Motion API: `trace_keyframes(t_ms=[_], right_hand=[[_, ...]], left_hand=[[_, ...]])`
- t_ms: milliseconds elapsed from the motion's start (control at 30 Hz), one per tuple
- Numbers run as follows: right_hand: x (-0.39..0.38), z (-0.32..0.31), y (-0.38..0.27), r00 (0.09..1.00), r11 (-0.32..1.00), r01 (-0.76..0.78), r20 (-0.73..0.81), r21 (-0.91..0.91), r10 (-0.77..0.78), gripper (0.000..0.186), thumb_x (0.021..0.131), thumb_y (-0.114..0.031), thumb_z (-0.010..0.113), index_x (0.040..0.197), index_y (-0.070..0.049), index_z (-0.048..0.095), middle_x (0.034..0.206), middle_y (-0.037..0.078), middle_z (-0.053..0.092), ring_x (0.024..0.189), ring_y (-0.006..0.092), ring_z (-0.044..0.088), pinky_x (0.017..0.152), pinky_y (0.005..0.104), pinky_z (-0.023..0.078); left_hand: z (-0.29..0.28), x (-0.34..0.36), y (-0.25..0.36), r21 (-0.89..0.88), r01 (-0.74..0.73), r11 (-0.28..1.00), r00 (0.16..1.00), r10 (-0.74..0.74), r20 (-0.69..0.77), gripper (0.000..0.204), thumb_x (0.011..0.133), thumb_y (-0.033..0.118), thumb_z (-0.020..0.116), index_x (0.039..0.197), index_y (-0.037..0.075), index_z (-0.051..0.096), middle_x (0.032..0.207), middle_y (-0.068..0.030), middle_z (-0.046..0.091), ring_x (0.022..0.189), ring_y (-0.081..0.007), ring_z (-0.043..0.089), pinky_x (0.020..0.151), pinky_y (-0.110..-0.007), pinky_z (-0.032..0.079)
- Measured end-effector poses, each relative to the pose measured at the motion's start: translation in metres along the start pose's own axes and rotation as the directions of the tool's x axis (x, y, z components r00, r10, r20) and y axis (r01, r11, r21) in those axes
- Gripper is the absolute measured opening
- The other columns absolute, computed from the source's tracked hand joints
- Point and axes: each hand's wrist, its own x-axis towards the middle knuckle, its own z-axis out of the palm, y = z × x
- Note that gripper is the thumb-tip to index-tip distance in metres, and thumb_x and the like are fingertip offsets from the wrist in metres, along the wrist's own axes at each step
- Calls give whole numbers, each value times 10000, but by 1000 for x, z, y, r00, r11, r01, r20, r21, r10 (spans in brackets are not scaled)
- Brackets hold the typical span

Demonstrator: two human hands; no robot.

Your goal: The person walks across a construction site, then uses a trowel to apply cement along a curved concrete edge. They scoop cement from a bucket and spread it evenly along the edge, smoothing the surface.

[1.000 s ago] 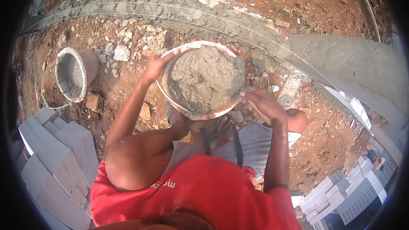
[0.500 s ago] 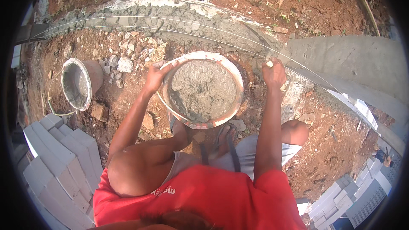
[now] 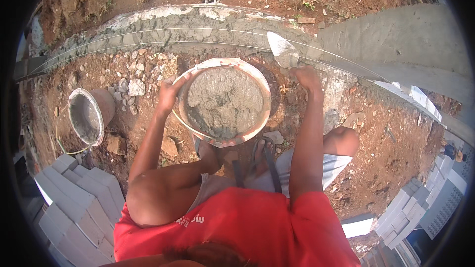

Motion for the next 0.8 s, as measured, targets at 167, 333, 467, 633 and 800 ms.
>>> trace_keyframes(t_ms=[167, 333, 467, 633, 800], right_hand=[[1, -46, 49, 995, 997, -61, -79, 43, 64, 392, 878, -341, 678, 860, 49, 717, 650, 110, 633, 522, 194, 590, 517, 366, 447], [-102, -66, 19, 1000, 998, -22, 1, 56, 22, 365, 959, -373, 635, 929, -15, 697, 745, 46, 646, 590, 113, 588, 520, 277, 449], [-188, -68, -23, 994, 985, 81, 91, -154, -67, 366, 914, -343, 670, 957, 18, 714, 792, 123, 694, 679, 228, 660, 629, 362, 507], [-163, 14, -59, 950, 674, 273, 80, -687, -303, 311, 874, -254, 682, 940, 49, 704, 928, 289, 697, 910, 463, 679, 808, 508, 542], [-200, 66, -35, 886, 739, 461, 218, -490, -409, 352, 906, -292, 665, 959, 55, 691, 892, 301, 681, 933, 478, 652, 859, 519, 509]], left_hand=[[1, 14, -14, -20, -30, 999, 999, 31, 27, 291, 931, 304, 772, 1029, 30, 758, 831, 3, 715, 679, -71, 592, 619, -228, 455], [-3, 4, 1, -132, 17, 991, 995, -4, 101, 319, 946, 344, 733, 1101, 66, 751, 963, -8, 720, 846, -103, 616, 775, -288, 486], [1, -5, 23, 5, 96, 995, 989, -95, 115, 374, 940, 382, 736, 1137, 65, 757, 945, -14, 729, 815, -108, 625, 744, -275, 491], [32, -16, 42, 33, -16, 999, 989, 11, 150, 367, 943, 343, 748, 1127, 26, 765, 935, -32, 747, 772, -105, 642, 720, -277, 515], [43, -20, 35, -38, -24, 999, 984, 31, 175, 363, 941, 333, 751, 1095, 5, 773, 985, -51, 757, 825, -105, 666, 760, -269, 529]])
